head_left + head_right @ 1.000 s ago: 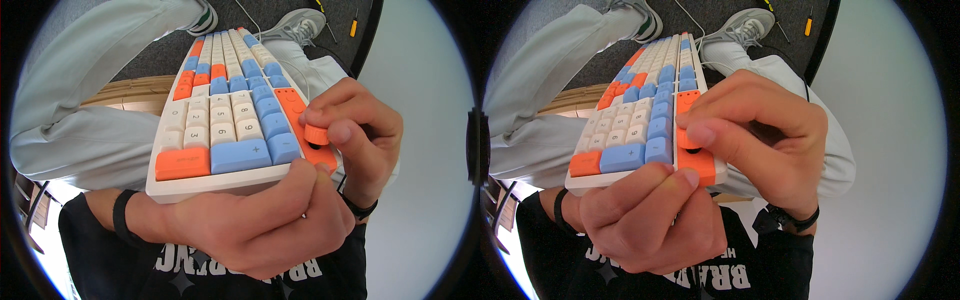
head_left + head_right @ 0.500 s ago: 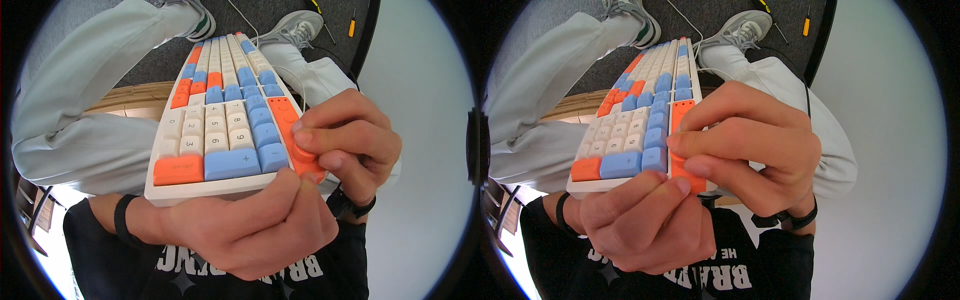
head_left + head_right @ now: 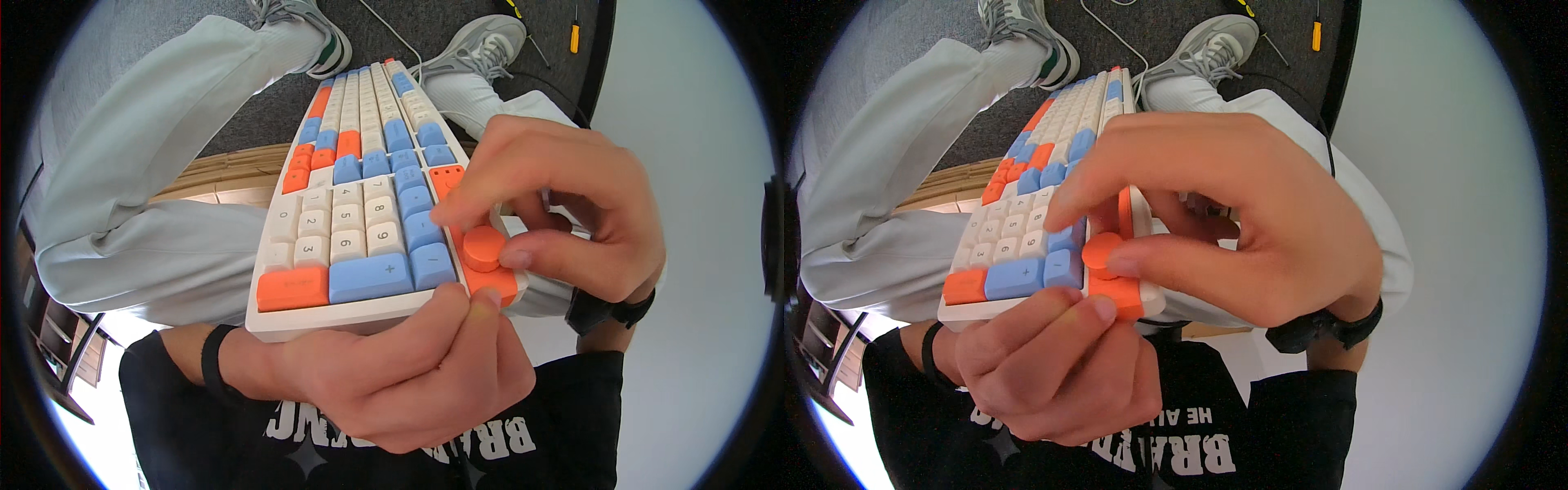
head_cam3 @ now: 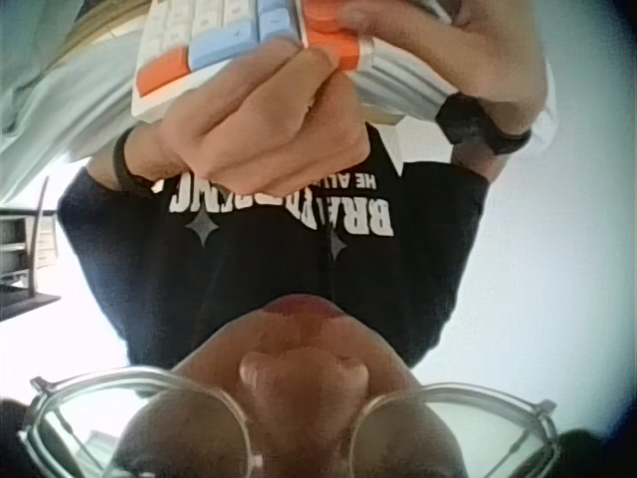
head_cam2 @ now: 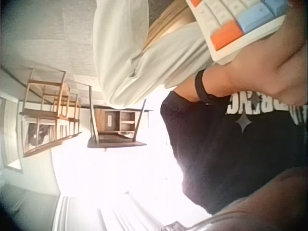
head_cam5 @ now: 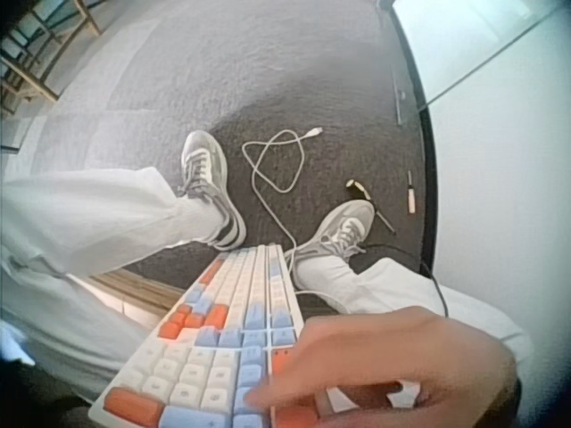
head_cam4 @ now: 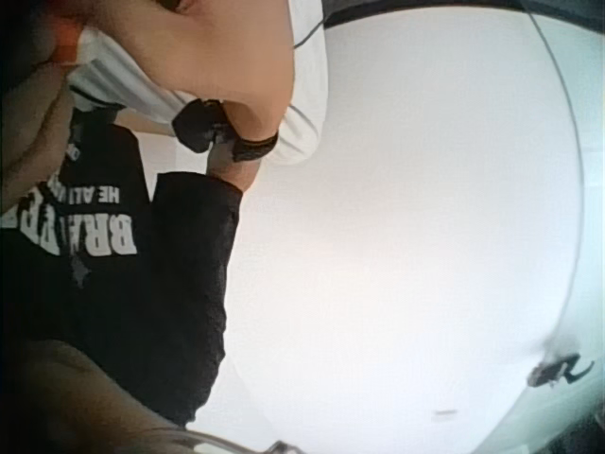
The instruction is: The person removes an orange knob from a keyboard and then uses a screwdriver to remove several screws from the back of the keyboard.
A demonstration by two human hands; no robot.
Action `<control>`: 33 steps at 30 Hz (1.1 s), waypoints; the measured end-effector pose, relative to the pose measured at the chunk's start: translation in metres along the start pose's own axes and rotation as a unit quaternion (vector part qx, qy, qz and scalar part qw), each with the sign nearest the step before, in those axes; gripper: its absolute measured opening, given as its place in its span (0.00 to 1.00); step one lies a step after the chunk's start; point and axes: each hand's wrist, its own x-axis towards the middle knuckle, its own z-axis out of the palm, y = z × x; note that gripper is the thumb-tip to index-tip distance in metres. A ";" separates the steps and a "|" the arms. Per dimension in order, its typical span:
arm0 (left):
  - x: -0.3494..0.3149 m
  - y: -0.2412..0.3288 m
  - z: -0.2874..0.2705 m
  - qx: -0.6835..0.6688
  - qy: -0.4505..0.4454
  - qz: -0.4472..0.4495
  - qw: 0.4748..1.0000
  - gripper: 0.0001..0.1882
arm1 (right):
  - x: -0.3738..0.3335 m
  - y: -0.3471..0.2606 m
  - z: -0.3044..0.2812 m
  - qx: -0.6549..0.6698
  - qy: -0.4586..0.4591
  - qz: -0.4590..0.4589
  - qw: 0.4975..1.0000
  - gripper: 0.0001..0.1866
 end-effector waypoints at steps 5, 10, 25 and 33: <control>0.004 -0.001 0.001 -0.017 -0.003 0.003 1.000 0.03 | 0.003 -0.003 -0.009 -0.083 -0.043 -0.066 0.993 0.11; 0.006 -0.001 0.001 -0.003 -0.002 -0.001 1.000 0.02 | 0.011 -0.001 -0.004 -0.140 -0.028 -0.098 0.985 0.12; 0.006 0.000 0.003 0.002 0.009 -0.015 1.000 0.04 | 0.010 0.001 -0.003 -0.118 0.016 -0.143 0.983 0.09; 0.009 0.000 0.001 0.000 0.000 -0.035 0.999 0.05 | 0.004 -0.016 -0.012 -0.007 0.041 0.013 0.999 0.06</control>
